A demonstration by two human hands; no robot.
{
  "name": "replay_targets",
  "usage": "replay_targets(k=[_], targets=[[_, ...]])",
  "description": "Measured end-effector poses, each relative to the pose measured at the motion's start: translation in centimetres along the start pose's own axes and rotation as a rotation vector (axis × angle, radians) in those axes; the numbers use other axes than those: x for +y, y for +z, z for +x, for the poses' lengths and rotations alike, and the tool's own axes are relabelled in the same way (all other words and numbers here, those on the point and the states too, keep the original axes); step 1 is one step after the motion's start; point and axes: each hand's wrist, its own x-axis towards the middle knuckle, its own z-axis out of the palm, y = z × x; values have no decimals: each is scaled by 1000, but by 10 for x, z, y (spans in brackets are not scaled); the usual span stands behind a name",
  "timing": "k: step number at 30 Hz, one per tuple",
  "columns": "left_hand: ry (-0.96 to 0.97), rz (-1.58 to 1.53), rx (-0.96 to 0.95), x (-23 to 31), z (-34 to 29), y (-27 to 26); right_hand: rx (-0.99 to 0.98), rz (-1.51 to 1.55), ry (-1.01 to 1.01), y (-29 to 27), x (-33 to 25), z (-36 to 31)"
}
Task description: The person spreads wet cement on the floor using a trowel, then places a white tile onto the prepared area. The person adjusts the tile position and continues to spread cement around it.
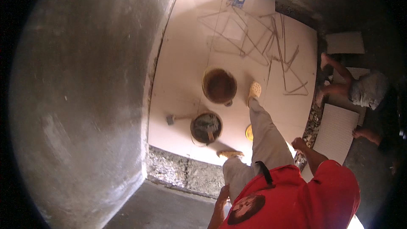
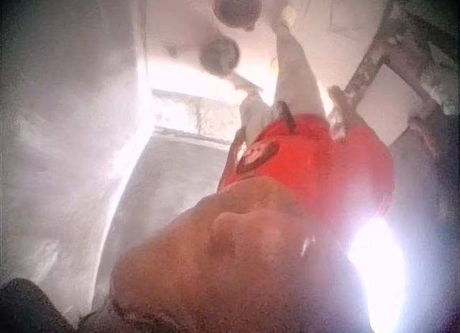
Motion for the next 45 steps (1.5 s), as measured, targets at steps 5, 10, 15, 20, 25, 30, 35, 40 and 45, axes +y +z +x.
replay_targets(k=[5, 10, 15, 20, 25, 30, 35, 40, 45], targets=[[60, 136, -30, 153, 40, 58, -105, -51, -346, -129, -34, 64], [101, -26, 99, 317, 83, 94, 120, 1155, -178, -320, -65, 91], [342, -30, 43, 443, 92, 120, 251, 1270, -180, -439, -75, 117], [192, 49, 227, 520, 119, 152, 114, 1140, -51, -434, -42, 172], [169, 152, 120, 600, 146, 161, -62, 1350, 313, -422, -26, 199], [123, 123, 69, 780, 202, 158, -104, 1455, 406, -491, -65, 235], [250, -288, 210, 1066, 238, 184, 95, 1721, 114, -630, -135, 285], [725, 52, 270, 1317, 231, 256, 190, 1556, 74, -745, -196, 318], [925, 125, -11, 1398, 254, 324, -22, 1703, 287, -787, -218, 347]])
